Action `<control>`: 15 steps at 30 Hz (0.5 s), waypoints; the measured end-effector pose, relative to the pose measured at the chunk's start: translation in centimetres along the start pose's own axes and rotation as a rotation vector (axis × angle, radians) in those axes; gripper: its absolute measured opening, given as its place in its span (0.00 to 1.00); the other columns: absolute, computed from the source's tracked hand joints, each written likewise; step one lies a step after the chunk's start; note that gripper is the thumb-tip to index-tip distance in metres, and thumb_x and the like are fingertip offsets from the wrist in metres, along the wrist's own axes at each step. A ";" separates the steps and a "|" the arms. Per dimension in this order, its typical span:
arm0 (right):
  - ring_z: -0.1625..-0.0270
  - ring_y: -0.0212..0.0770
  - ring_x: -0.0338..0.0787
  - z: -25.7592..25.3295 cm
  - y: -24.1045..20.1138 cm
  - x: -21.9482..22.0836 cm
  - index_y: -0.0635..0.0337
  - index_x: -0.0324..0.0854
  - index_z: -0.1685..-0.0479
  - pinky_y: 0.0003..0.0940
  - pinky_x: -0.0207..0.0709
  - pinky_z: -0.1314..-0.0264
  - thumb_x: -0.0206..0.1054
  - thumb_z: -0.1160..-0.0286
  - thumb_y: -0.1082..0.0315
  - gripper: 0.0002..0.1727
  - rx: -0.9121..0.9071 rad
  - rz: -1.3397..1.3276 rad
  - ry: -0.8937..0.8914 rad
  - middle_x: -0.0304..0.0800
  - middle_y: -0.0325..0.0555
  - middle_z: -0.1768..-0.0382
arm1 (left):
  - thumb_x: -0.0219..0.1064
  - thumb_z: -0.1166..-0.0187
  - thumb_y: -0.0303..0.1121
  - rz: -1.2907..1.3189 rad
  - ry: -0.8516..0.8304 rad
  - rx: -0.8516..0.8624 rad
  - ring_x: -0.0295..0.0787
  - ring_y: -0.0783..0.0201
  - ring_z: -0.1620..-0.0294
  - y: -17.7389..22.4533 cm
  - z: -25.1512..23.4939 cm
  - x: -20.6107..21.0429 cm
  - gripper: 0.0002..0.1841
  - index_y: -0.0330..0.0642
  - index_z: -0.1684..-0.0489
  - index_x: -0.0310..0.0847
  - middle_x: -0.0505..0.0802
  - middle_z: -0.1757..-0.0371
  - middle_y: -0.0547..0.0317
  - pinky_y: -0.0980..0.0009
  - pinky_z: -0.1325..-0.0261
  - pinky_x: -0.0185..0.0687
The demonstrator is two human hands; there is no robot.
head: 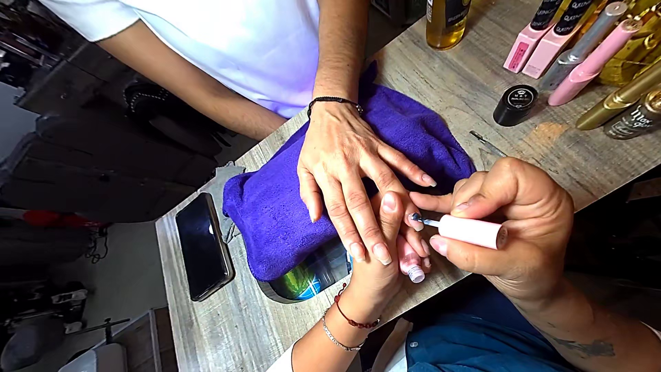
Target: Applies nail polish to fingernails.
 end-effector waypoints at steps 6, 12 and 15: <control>0.65 0.26 0.91 0.2 -0.1 0.1 0.52 0.77 0.69 0.41 0.94 0.39 0.77 0.53 0.78 0.16 -0.012 -0.005 -0.036 0.84 0.28 0.73 | 0.51 0.06 0.45 0.031 0.003 -0.009 0.82 0.77 0.87 -0.2 0.0 -0.1 0.19 0.44 0.64 0.80 0.82 0.84 0.67 0.82 0.80 0.82; 0.64 0.27 0.91 0.6 -0.2 0.1 0.53 0.78 0.68 0.44 0.93 0.36 0.77 0.54 0.79 0.16 -0.005 -0.060 -0.049 0.85 0.29 0.73 | 0.50 0.07 0.47 0.057 0.001 -0.035 0.81 0.78 0.87 -0.3 0.1 0.0 0.20 0.45 0.66 0.80 0.81 0.85 0.68 0.82 0.80 0.82; 0.65 0.29 0.91 0.5 0.1 -0.2 0.53 0.79 0.66 0.46 0.93 0.37 0.77 0.54 0.79 0.17 0.019 -0.140 -0.001 0.85 0.30 0.72 | 0.50 0.07 0.48 0.087 -0.002 -0.047 0.81 0.77 0.87 -0.4 0.1 0.0 0.21 0.45 0.66 0.80 0.81 0.85 0.67 0.82 0.80 0.83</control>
Point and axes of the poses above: each hand's wrist, its own z-axis away from the middle knuckle, its own x-axis out of the palm, y = z × x, the point moved 7 cm from there along -z, towards the middle knuckle
